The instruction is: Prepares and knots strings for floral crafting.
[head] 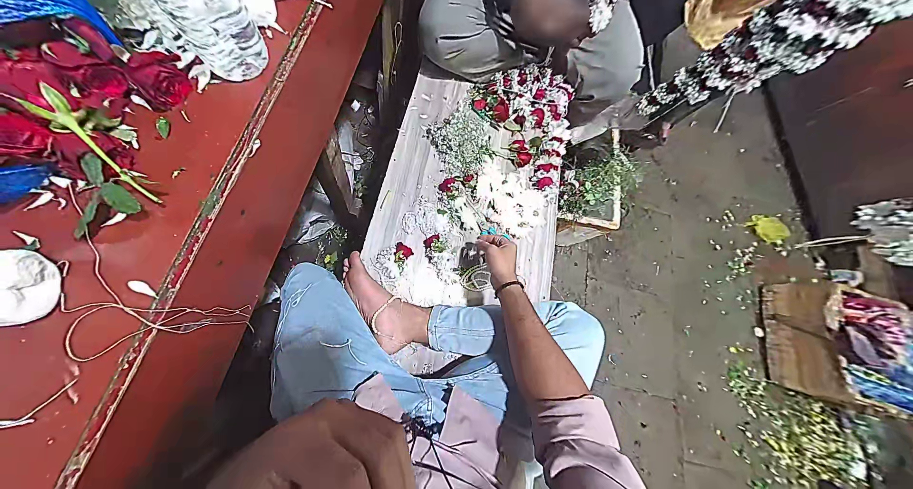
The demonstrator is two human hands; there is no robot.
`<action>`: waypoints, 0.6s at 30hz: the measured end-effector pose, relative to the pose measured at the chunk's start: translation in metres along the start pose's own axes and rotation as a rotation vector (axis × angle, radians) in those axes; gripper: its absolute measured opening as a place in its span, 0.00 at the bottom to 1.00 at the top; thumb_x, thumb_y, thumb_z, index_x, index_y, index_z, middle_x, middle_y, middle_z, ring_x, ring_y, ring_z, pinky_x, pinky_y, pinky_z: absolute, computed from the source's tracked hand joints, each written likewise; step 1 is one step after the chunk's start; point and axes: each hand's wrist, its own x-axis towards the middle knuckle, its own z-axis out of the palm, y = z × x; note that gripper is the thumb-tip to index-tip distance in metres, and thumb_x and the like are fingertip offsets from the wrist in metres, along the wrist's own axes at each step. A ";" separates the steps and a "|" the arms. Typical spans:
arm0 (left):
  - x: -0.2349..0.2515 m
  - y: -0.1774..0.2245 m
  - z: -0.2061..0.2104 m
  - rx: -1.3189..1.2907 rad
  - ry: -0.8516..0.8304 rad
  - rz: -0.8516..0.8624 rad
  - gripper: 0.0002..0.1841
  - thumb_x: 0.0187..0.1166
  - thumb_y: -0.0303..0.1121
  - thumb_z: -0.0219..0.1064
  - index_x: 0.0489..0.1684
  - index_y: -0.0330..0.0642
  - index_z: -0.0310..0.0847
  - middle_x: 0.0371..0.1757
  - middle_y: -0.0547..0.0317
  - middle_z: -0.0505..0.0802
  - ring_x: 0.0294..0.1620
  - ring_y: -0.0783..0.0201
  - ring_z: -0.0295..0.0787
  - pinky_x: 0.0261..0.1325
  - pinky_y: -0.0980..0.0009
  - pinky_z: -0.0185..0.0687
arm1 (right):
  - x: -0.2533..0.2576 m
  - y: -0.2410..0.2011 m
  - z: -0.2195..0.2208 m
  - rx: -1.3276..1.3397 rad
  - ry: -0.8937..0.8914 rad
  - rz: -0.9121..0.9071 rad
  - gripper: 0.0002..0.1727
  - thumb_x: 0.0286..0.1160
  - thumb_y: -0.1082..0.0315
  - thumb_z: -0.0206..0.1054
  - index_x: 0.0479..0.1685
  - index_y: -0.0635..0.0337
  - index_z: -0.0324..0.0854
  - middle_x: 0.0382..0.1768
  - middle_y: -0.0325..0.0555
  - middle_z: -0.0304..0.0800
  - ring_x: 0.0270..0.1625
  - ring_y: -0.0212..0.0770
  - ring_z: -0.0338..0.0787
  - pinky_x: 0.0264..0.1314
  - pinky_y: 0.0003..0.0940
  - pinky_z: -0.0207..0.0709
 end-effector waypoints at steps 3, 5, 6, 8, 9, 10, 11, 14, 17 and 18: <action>0.000 -0.014 0.006 0.309 0.174 -0.038 0.13 0.87 0.41 0.62 0.37 0.45 0.88 0.60 0.60 0.92 0.66 0.64 0.86 0.70 0.64 0.82 | -0.041 -0.027 0.001 0.070 -0.032 -0.008 0.11 0.75 0.68 0.72 0.51 0.62 0.88 0.43 0.48 0.94 0.41 0.41 0.90 0.45 0.44 0.83; 0.001 -0.038 0.004 0.693 0.386 -0.082 0.14 0.87 0.46 0.63 0.34 0.51 0.88 0.78 0.59 0.83 0.85 0.56 0.70 0.87 0.52 0.68 | -0.101 -0.068 0.002 0.321 -0.261 -0.112 0.14 0.82 0.71 0.61 0.60 0.63 0.86 0.56 0.51 0.93 0.57 0.45 0.92 0.61 0.47 0.86; 0.002 -0.054 -0.002 0.852 0.481 -0.099 0.14 0.87 0.48 0.62 0.37 0.56 0.91 0.84 0.57 0.77 0.91 0.49 0.59 0.91 0.45 0.58 | -0.134 -0.087 0.003 0.479 -0.413 -0.157 0.16 0.83 0.72 0.57 0.62 0.67 0.84 0.60 0.55 0.92 0.63 0.49 0.91 0.70 0.49 0.83; 0.005 -0.081 -0.020 0.972 0.641 -0.085 0.12 0.85 0.48 0.63 0.40 0.59 0.93 0.88 0.48 0.71 0.94 0.39 0.49 0.93 0.37 0.46 | -0.190 -0.117 0.004 0.747 -0.703 -0.181 0.18 0.85 0.70 0.54 0.64 0.70 0.83 0.60 0.58 0.92 0.63 0.47 0.91 0.71 0.46 0.81; 0.006 -0.088 -0.026 0.922 0.705 -0.076 0.12 0.84 0.46 0.65 0.40 0.56 0.94 0.87 0.46 0.72 0.93 0.40 0.52 0.93 0.39 0.48 | -0.211 -0.124 0.005 0.846 -0.799 -0.181 0.17 0.86 0.68 0.56 0.63 0.66 0.85 0.56 0.54 0.93 0.56 0.41 0.92 0.63 0.39 0.84; 0.007 -0.092 -0.030 0.821 0.746 -0.073 0.13 0.84 0.44 0.65 0.39 0.50 0.94 0.85 0.45 0.75 0.91 0.44 0.59 0.92 0.45 0.56 | -0.226 -0.126 0.006 0.924 -0.840 -0.190 0.15 0.86 0.68 0.60 0.59 0.64 0.88 0.48 0.48 0.94 0.46 0.35 0.91 0.51 0.33 0.85; 0.007 -0.092 -0.032 0.671 0.759 -0.067 0.14 0.84 0.43 0.66 0.39 0.45 0.93 0.82 0.45 0.79 0.86 0.47 0.67 0.88 0.51 0.65 | -0.236 -0.124 0.008 0.982 -0.845 -0.218 0.12 0.84 0.69 0.63 0.55 0.64 0.89 0.42 0.45 0.91 0.37 0.30 0.84 0.40 0.27 0.78; 0.008 -0.093 -0.035 0.157 0.645 -0.035 0.14 0.83 0.39 0.67 0.41 0.37 0.91 0.72 0.41 0.85 0.74 0.50 0.81 0.76 0.55 0.79 | -0.245 -0.114 0.003 0.934 -0.691 -0.332 0.05 0.76 0.74 0.71 0.43 0.64 0.91 0.33 0.42 0.91 0.26 0.23 0.78 0.26 0.19 0.71; 0.010 -0.100 -0.029 -0.051 0.626 -0.071 0.10 0.83 0.37 0.66 0.39 0.43 0.91 0.60 0.57 0.90 0.60 0.65 0.86 0.64 0.66 0.83 | -0.242 -0.105 -0.001 0.866 -0.641 -0.345 0.03 0.74 0.73 0.74 0.40 0.63 0.92 0.29 0.39 0.92 0.24 0.21 0.80 0.25 0.18 0.72; 0.011 -0.103 -0.027 -0.091 0.638 -0.067 0.09 0.84 0.36 0.65 0.39 0.44 0.91 0.54 0.60 0.90 0.56 0.67 0.85 0.61 0.68 0.83 | -0.240 -0.101 -0.001 0.868 -0.646 -0.333 0.03 0.73 0.72 0.75 0.39 0.62 0.92 0.28 0.39 0.92 0.24 0.21 0.81 0.25 0.19 0.72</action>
